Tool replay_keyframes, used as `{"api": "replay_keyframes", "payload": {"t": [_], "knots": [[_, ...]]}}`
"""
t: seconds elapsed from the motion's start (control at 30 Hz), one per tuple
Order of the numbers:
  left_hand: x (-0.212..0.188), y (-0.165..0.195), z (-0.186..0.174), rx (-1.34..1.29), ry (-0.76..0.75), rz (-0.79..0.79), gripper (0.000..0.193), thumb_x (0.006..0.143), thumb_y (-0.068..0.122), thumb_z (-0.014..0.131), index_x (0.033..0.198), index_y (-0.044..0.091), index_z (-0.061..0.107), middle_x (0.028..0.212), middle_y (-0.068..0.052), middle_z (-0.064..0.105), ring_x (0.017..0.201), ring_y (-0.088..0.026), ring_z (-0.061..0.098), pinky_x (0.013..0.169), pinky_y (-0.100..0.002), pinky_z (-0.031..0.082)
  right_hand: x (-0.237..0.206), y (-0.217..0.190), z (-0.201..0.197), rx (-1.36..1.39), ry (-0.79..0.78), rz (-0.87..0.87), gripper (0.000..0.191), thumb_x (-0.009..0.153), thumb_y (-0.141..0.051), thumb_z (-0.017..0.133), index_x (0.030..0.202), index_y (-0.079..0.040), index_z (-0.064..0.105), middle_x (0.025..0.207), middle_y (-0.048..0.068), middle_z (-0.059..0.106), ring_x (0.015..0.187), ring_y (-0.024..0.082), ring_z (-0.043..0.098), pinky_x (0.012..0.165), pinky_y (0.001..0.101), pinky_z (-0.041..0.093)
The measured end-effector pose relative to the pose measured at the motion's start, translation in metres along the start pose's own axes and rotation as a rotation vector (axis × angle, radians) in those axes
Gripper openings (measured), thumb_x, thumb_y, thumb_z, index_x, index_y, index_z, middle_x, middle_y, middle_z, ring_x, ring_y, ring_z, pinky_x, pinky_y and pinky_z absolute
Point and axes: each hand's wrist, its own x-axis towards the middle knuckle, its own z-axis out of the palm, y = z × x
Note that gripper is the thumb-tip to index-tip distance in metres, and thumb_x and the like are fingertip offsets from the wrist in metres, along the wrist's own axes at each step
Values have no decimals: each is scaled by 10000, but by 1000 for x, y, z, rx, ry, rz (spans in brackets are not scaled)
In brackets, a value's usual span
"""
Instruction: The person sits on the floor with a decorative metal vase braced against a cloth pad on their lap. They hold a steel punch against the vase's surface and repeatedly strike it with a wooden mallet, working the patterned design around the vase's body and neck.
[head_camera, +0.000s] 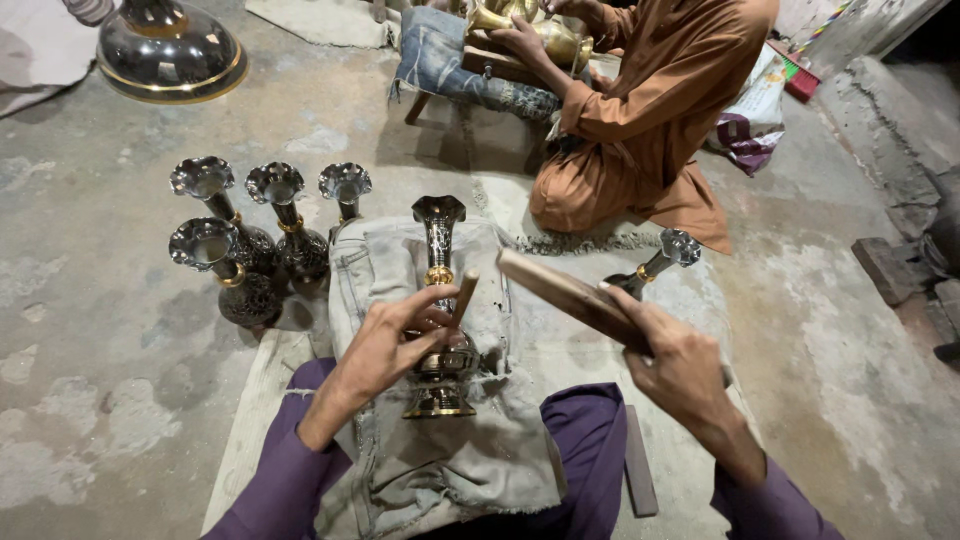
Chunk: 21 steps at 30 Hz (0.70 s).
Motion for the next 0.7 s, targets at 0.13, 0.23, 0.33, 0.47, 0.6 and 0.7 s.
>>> {"api": "replay_keyframes", "payload": {"t": [0.13,0.23,0.33,0.47,0.6,0.7], "knots": [[5,5,-6,121,-58,-12,550,892,117,733,1416,179,579,1018,-92,817,920,-181,808,789,-356,639,-2,7,19,-52,-264,-19,790,784,-68,652,1499,-341,456,1126,40,744,767,181,730,534,313,596],[7,10,-6,116,-109,-79,544,904,124,706,1426,201,575,1018,-76,821,921,-168,808,804,-357,655,-4,12,27,-144,-290,-50,783,793,-108,650,1513,-338,447,1153,52,745,758,179,728,536,320,591],[9,12,-6,168,-123,-101,549,899,132,705,1425,216,567,1018,-69,822,923,-159,802,803,-366,641,0,19,24,23,-278,160,717,921,-133,598,1579,-356,423,1111,41,754,730,176,734,620,310,622],[7,12,-8,160,-110,-50,553,888,98,698,1417,197,571,1035,-76,812,933,-164,808,790,-368,654,5,22,6,268,40,-31,774,771,-50,672,1505,-213,491,1198,171,728,900,268,745,812,367,625],[3,11,-7,160,-83,6,564,879,77,693,1418,192,572,1051,-79,816,942,-172,810,803,-353,656,13,13,-3,-23,-12,13,711,787,-63,714,1444,-283,554,1184,134,758,825,272,756,750,392,625],[0,10,-4,184,-57,-17,565,882,81,699,1419,202,571,1053,-75,815,933,-175,809,803,-339,659,17,7,-7,363,-37,6,786,760,-50,689,1506,-207,501,1169,178,730,958,278,756,825,402,630]]}}
